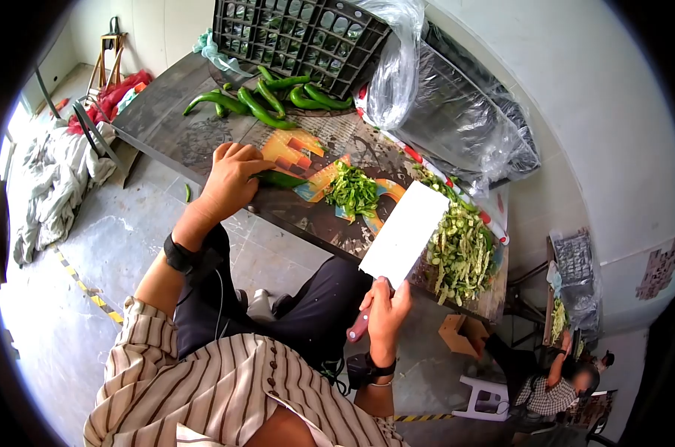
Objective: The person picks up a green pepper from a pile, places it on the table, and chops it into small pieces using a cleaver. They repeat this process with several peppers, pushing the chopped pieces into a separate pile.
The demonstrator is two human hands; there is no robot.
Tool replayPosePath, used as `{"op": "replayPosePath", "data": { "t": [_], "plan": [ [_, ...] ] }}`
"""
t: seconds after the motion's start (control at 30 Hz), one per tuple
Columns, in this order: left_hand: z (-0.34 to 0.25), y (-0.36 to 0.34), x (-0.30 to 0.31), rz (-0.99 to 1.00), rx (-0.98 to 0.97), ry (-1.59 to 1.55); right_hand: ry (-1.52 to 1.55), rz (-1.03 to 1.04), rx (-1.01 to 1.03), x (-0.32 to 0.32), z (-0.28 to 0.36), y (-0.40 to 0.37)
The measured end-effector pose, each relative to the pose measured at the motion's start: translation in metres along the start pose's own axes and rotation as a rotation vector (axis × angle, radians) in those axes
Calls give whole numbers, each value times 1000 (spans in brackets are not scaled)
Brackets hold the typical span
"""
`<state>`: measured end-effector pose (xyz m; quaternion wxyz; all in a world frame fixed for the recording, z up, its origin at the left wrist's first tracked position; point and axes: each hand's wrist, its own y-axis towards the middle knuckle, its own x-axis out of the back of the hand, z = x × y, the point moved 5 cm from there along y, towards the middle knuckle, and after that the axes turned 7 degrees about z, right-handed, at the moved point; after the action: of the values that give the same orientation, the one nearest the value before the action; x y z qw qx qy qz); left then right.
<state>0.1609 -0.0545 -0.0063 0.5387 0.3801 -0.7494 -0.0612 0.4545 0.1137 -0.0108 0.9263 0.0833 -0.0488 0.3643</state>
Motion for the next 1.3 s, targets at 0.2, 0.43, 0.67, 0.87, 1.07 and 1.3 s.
{"op": "replayPosePath", "data": {
  "t": [0.2, 0.43, 0.67, 0.87, 1.07, 1.3],
  "plan": [
    [-15, -5, -1, -138, -83, 1, -23, 16, -4, -2, 3, 0],
    [-18, -17, 3, -173, -139, -72, -10, 45, 2, -4, 1, 1],
    [-19, -11, -9, -153, -141, -121, 21, 207, -23, -19, 17, 8],
    [-24, -5, -8, -80, -120, -135, -144, 351, -89, -35, 31, 20],
    [-27, 1, -21, -77, -111, -105, -208, 392, -97, -52, 35, 31],
    [-24, -1, -17, -41, -84, -140, -240, 436, -88, -60, 32, 34]
  ]
}}
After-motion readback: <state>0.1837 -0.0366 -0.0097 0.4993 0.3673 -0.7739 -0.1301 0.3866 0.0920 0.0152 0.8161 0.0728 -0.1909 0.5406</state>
